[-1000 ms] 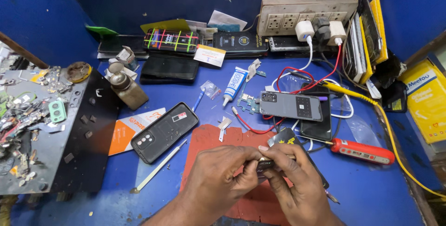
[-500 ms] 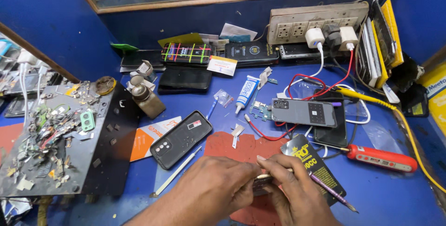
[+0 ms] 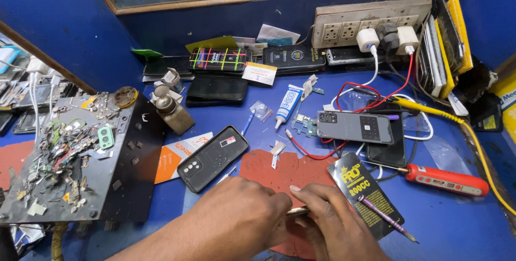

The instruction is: The person repairs a smartphone at a cluttered workbench. They pry open the phone's back cover, work on the internal battery and components with a pry tool and screwdriver, briefly power the phone on to test the screen, then continue prying and separating the frame and display assembly by hand.

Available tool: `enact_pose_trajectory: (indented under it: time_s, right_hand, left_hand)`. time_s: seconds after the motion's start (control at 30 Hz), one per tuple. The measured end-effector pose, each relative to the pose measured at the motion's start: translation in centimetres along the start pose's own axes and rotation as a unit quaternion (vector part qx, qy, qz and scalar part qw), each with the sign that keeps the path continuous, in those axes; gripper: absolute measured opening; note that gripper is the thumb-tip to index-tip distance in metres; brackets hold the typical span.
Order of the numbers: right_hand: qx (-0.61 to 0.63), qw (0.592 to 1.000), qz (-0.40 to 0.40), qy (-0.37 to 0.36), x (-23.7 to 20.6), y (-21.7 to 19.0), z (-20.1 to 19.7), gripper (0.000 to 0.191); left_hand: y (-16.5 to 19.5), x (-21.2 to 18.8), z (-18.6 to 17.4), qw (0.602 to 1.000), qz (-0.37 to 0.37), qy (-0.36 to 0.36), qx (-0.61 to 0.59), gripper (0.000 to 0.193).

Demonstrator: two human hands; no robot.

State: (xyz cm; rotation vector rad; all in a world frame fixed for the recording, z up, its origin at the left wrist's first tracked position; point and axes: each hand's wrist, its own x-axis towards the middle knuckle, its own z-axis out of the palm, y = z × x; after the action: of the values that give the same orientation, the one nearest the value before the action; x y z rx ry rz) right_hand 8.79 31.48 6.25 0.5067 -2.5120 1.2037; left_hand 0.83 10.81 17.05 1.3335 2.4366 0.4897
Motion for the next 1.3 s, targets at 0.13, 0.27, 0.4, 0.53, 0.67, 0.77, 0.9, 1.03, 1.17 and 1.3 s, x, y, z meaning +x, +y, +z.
enact_pose_trajectory:
  time_s: [0.13, 0.27, 0.4, 0.53, 0.67, 0.77, 0.9, 1.03, 1.17, 1.3]
  right_hand:
    - [0.005, 1.0, 0.002, -0.011, 0.1, -0.6, 0.3, 0.064]
    - [0.0, 1.0, 0.008, -0.014, 0.1, -0.8, 0.6, 0.066]
    - [-0.001, 1.0, -0.017, -0.009, -0.3, -0.4, 0.7, 0.072]
    - [0.024, 0.999, -0.041, -0.006, -0.6, 0.2, 1.1, 0.077]
    - [0.035, 0.998, -0.044, -0.004, -0.9, 0.8, 1.1, 0.082]
    - [0.057, 0.997, -0.04, -0.014, -1.1, 1.0, 1.1, 0.084]
    - [0.054, 0.998, -0.007, -0.037, -1.2, 1.3, 1.5, 0.09]
    - [0.03, 0.998, -0.033, -0.036, -1.4, 1.6, 1.7, 0.097]
    - [-0.015, 0.997, -0.069, 0.009, -1.4, 1.8, 2.0, 0.098]
    - [0.028, 0.999, -0.01, -0.013, -1.1, 1.4, 2.1, 0.095]
  left_hand:
    - [0.1, -0.2, -0.5, 0.999, -0.004, -0.027, 0.027, 0.025]
    - [0.4, 0.0, -0.9, 0.996, -0.014, -0.061, 0.059, 0.024]
    - [0.9, 0.2, -1.5, 0.994, -0.005, -0.086, 0.072, 0.027]
    - [1.3, 1.0, -1.7, 0.989, -0.008, -0.116, 0.091, 0.027]
    - [1.5, 1.6, -1.7, 0.986, 0.018, -0.106, 0.13, 0.023]
    - [1.8, 2.1, -1.8, 0.984, 0.047, -0.102, 0.14, 0.02]
    - [2.4, 2.7, -2.3, 0.978, 0.058, -0.129, 0.154, 0.018]
    - [3.2, 3.2, -2.9, 0.973, 0.087, -0.136, 0.163, 0.016]
    - [3.7, 3.8, -3.2, 0.977, 0.069, -0.108, 0.171, 0.016]
    - [3.5, 4.4, -3.2, 0.976, 0.083, -0.073, 0.187, 0.012]
